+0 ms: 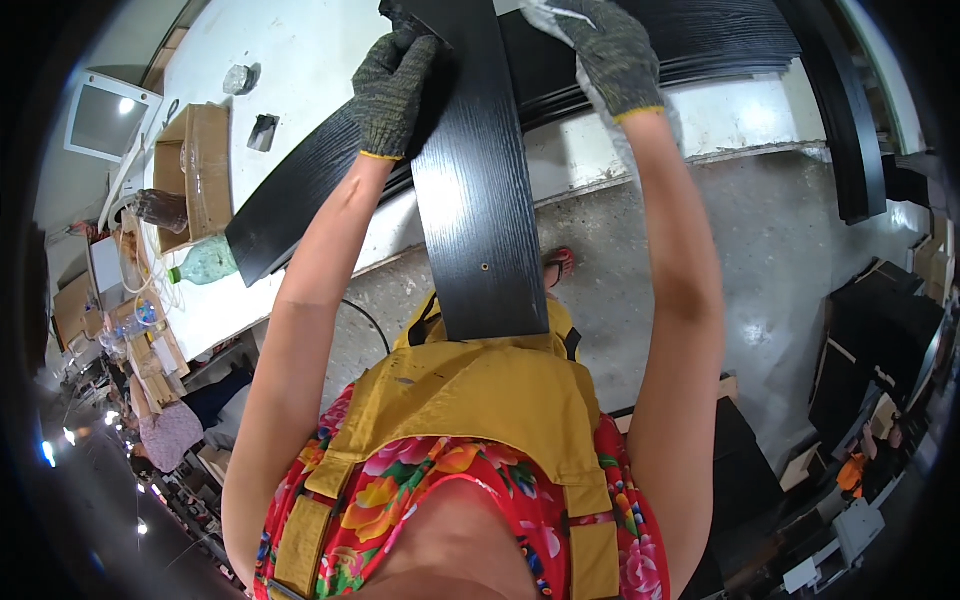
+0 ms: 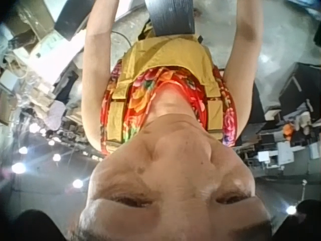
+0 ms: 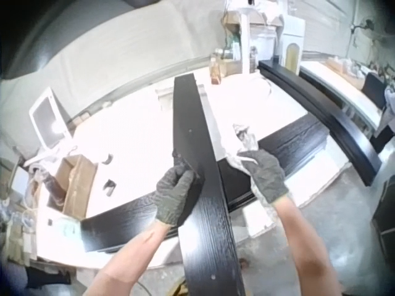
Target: Cleaning and wiping down black wooden slats or furniture components using a cloth and liquid cleaner.
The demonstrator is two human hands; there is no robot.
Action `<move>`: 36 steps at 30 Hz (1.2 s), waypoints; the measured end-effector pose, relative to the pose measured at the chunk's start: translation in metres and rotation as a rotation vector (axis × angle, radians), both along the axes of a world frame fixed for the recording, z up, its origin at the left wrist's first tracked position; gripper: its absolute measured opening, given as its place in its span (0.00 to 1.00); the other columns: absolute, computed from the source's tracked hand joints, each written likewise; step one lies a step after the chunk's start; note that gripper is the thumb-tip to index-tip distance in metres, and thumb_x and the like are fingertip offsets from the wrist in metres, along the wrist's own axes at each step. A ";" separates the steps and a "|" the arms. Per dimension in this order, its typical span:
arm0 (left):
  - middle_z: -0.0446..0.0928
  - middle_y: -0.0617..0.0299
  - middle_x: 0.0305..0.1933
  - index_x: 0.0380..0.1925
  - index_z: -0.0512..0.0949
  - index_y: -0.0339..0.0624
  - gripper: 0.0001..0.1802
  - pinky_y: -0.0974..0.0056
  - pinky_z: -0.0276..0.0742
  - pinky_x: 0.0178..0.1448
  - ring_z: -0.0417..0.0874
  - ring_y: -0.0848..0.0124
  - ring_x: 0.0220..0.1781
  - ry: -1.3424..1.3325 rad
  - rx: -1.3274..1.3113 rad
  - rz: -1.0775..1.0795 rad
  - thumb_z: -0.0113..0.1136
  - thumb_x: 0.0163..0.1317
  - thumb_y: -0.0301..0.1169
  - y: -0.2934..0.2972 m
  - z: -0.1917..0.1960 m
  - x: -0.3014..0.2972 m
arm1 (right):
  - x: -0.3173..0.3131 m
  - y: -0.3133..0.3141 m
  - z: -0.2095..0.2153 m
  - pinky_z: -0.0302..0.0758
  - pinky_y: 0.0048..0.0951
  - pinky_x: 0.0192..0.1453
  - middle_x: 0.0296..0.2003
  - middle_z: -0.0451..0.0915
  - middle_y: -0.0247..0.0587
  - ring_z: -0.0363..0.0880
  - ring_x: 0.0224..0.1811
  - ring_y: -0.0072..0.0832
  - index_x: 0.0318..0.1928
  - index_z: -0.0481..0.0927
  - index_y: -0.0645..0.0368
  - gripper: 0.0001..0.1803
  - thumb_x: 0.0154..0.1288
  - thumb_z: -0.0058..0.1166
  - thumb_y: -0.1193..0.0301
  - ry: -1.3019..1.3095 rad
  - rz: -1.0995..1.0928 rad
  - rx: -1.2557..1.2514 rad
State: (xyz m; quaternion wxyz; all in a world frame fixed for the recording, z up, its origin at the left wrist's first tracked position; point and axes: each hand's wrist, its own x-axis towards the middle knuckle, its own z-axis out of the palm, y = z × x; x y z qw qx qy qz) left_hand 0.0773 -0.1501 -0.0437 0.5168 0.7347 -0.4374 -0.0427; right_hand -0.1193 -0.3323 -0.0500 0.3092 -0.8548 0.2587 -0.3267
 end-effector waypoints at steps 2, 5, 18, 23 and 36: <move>0.83 0.56 0.34 0.38 0.82 0.37 0.14 0.64 0.76 0.44 0.82 0.67 0.35 -0.026 0.009 -0.004 0.63 0.61 0.37 -0.004 0.005 -0.006 | -0.005 0.001 -0.027 0.76 0.30 0.56 0.52 0.79 0.42 0.79 0.52 0.33 0.55 0.79 0.54 0.21 0.60 0.52 0.78 -0.143 0.211 -0.183; 0.83 0.54 0.35 0.39 0.81 0.35 0.12 0.63 0.76 0.45 0.82 0.66 0.35 -0.021 0.012 -0.032 0.62 0.62 0.34 -0.001 0.013 -0.010 | 0.008 0.070 -0.004 0.70 0.40 0.64 0.52 0.78 0.44 0.75 0.56 0.42 0.57 0.77 0.52 0.28 0.54 0.49 0.82 0.072 0.124 -0.604; 0.77 0.65 0.28 0.36 0.78 0.39 0.08 0.69 0.72 0.33 0.73 0.78 0.29 0.381 -0.008 -0.027 0.56 0.66 0.32 -0.006 0.034 -0.038 | -0.051 0.145 0.003 0.74 0.38 0.58 0.46 0.83 0.40 0.80 0.49 0.38 0.49 0.83 0.53 0.14 0.63 0.54 0.73 0.005 0.040 -0.003; 0.77 0.66 0.27 0.35 0.78 0.39 0.07 0.70 0.71 0.33 0.73 0.78 0.29 0.343 -0.003 -0.027 0.56 0.66 0.32 -0.005 0.033 -0.038 | -0.082 0.178 0.014 0.71 0.38 0.63 0.47 0.83 0.38 0.80 0.51 0.37 0.50 0.83 0.52 0.14 0.63 0.56 0.71 0.107 0.046 0.020; 0.77 0.67 0.29 0.34 0.78 0.41 0.05 0.72 0.71 0.36 0.73 0.79 0.30 0.483 -0.045 -0.126 0.58 0.65 0.30 -0.008 0.025 -0.032 | -0.212 0.267 0.022 0.75 0.37 0.54 0.44 0.82 0.43 0.79 0.48 0.41 0.47 0.84 0.50 0.16 0.57 0.56 0.76 0.275 0.270 0.205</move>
